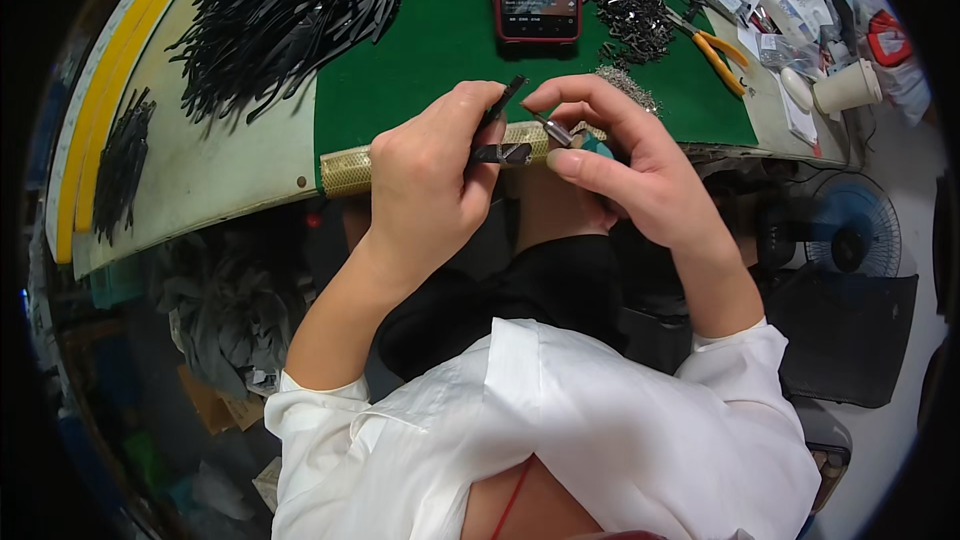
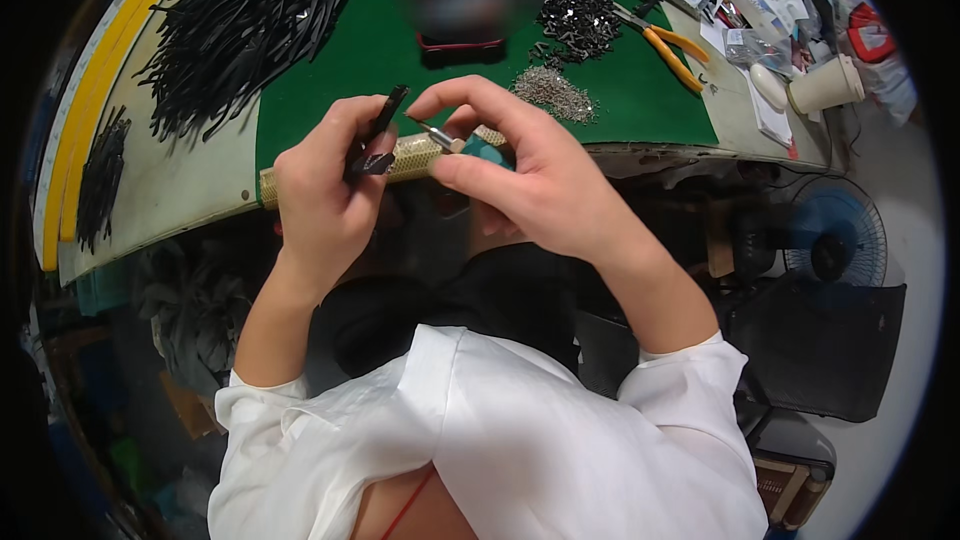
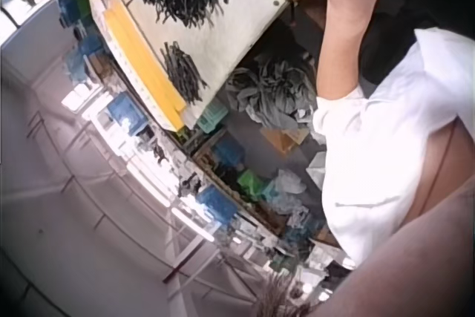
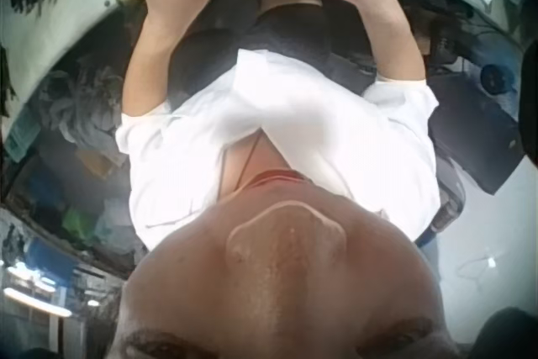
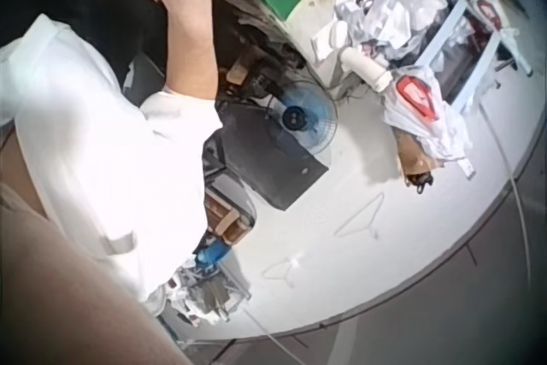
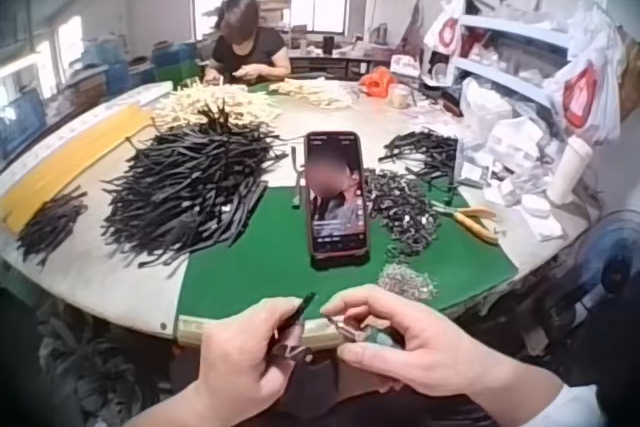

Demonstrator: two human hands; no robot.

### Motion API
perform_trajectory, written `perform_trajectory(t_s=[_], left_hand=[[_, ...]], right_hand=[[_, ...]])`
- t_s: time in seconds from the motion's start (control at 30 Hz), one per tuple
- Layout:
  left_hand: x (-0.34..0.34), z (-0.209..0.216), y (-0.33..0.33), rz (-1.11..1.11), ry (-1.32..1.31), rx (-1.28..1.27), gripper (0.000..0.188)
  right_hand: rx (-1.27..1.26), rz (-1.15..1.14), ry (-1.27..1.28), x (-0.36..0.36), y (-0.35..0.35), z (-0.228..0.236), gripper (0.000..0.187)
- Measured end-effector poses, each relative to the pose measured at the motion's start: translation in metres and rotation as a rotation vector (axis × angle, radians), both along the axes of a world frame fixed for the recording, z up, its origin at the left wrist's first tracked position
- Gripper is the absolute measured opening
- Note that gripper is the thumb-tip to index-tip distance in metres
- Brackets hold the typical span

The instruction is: The person repeatedly picks up black cable segments and small metal connectors from a green workbench, inserts the connectors into the cable ends, and places the assembled units back on the table. The process is continuous and repetitive throughout the clip.

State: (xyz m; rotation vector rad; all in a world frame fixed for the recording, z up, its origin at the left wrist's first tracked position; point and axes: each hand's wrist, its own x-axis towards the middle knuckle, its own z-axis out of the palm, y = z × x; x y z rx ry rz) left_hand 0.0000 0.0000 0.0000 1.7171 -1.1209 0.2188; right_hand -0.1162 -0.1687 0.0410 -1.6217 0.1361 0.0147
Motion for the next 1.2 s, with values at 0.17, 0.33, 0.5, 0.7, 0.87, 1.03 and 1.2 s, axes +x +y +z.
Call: perform_trajectory(t_s=[0.17, 0.33, 0.5, 0.7, 0.87, 1.03, 1.2], left_hand=[[0.002, 0.000, 0.001, 0.035, -0.062, 0.010, 0.039], [0.001, -0.001, 0.000, 0.046, -0.104, -0.023, 0.039], [0.004, 0.001, 0.005, 0.059, -0.232, 0.038, 0.041], [0.013, 0.002, 0.003, 0.069, -0.292, 0.125, 0.036], [0.033, 0.012, -0.016, 0.223, -0.332, 0.295, 0.030], [0.148, 0.022, -0.072, 0.364, -0.399, 0.437, 0.028], [0.198, 0.022, -0.146, 0.368, -0.108, 0.757, 0.044]], right_hand=[[0.074, -0.029, -0.018, 0.005, 0.010, -0.001, 0.034], [0.113, -0.055, 0.021, 0.006, 0.013, 0.002, 0.032], [0.236, -0.101, 0.102, 0.008, 0.018, 0.004, 0.028], [-0.396, -0.254, -0.219, 0.017, 0.029, -0.021, 0.034], [-0.931, -0.339, -0.374, 0.028, 0.024, -0.029, 0.053], [-0.815, -0.301, -0.216, 0.011, 0.004, -0.029, 0.059], [-0.722, -0.290, -0.166, 0.001, -0.008, -0.040, 0.053]])
